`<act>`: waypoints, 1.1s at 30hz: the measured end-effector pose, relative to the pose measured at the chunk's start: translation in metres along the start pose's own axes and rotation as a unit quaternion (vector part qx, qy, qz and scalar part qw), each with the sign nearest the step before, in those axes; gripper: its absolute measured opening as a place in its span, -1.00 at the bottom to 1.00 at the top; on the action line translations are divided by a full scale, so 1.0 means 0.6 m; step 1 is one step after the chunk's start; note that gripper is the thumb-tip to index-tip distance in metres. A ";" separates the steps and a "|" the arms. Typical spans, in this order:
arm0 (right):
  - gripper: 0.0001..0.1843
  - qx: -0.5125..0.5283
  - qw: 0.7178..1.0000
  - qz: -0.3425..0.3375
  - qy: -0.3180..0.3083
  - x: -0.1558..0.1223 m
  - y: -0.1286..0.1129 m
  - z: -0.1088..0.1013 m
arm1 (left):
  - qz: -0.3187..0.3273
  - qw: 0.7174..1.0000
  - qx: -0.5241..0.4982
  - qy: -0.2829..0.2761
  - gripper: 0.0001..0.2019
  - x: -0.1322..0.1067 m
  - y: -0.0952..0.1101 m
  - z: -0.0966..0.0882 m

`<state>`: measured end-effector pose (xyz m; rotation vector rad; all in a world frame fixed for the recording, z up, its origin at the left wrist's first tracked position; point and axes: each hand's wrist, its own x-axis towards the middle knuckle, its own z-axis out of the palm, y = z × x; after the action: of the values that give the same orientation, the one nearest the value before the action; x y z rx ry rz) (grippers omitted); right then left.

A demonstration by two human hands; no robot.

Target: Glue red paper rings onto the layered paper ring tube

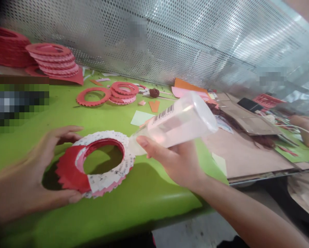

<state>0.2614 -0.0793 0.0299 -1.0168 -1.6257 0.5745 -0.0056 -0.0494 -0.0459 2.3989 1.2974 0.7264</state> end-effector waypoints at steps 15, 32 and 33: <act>-0.58 0.002 0.998 -0.052 0.040 -0.001 0.019 0.011 | 0.020 0.991 -0.128 -0.044 0.06 0.007 -0.021 -0.005; -0.42 -0.058 0.997 -0.039 0.026 -0.037 -0.008 0.000 | -0.114 0.990 -0.081 -0.029 -0.11 -0.007 0.061 -0.008; -0.41 -0.057 0.998 -0.033 0.023 -0.039 -0.009 -0.001 | -0.114 0.990 -0.078 -0.027 -0.10 -0.008 0.062 -0.007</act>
<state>0.2614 -0.1021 0.0221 -1.0469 -1.6601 0.4154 0.0150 -0.0729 -0.0252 2.0908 1.4091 0.6658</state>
